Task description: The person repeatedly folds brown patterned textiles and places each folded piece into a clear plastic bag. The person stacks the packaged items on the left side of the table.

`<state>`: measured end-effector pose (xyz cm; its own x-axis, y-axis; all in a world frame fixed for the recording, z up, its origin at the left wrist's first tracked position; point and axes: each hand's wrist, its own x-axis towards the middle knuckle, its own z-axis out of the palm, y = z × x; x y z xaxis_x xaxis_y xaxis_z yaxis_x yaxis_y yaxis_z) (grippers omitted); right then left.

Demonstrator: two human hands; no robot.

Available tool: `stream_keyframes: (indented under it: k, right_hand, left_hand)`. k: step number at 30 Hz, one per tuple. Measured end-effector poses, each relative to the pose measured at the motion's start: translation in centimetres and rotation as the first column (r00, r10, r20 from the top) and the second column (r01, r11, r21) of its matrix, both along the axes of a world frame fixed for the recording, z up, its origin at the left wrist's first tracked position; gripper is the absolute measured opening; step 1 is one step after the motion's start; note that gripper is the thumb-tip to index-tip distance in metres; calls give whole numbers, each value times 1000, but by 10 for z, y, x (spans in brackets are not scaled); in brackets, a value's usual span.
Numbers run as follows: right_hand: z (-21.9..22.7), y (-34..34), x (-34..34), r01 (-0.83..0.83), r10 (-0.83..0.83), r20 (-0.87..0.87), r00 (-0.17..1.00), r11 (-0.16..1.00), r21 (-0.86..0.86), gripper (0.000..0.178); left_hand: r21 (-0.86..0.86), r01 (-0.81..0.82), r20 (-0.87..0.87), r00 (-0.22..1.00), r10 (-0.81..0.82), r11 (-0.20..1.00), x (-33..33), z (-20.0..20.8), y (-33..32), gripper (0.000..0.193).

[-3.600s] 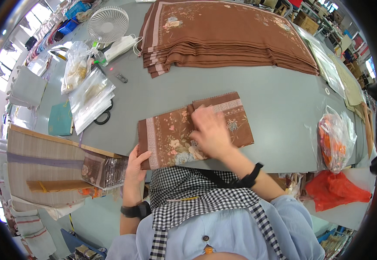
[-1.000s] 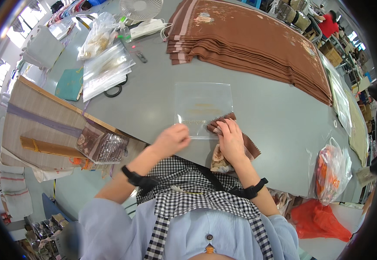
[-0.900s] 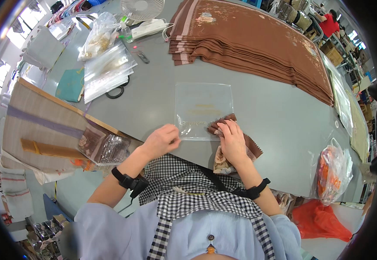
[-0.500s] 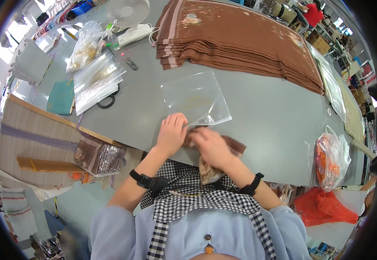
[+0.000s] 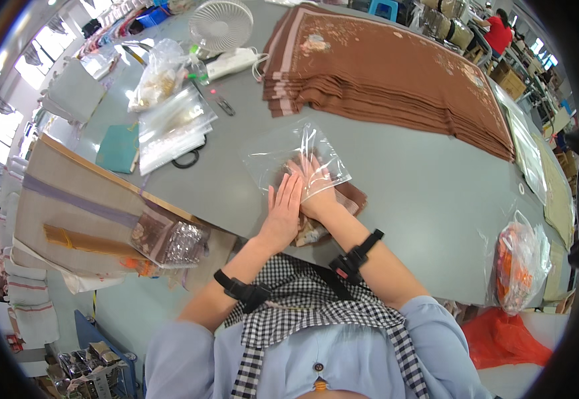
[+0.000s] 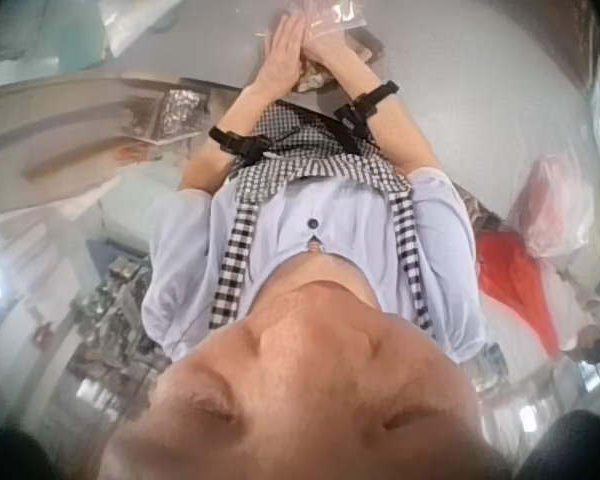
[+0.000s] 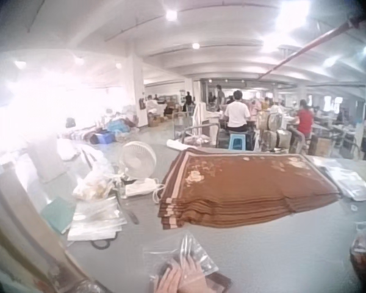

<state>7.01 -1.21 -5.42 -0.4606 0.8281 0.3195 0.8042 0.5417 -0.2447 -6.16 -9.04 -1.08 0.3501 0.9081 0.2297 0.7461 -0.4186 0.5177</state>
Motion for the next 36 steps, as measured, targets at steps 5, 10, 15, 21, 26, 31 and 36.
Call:
stream_keyframes:
  k: [5,10,15,21,26,31,36]
  right_hand:
    - [2,70,-81,-128,129,32,991,991,-33,58]
    - [21,85,-129,-259,267,36,963,955,-145,64]
    - [58,22,-47,-462,416,-262,871,874,-147,66]
    - [63,-61,35,-385,422,148,894,895,-225,64]
    - [58,-68,37,-379,366,-173,914,924,-48,50]
    - [56,-129,65,-334,271,-315,909,928,-165,42]
    - [38,-113,51,-285,287,-253,924,957,43,44]
  left_hand:
    - [-14,-120,15,993,120,993,-22,9,16,77]
    - [-19,-315,31,948,316,949,-48,24,22,74]
    - [36,-271,88,960,267,962,-46,32,9,72]
    - [-143,-78,105,990,93,987,-26,21,-21,71]
    - [160,406,146,891,-429,900,-5,13,-75,32]
    - [-81,372,-29,926,-375,925,29,-12,-106,41]
    - [-202,323,-188,914,-360,925,40,-20,-105,69]
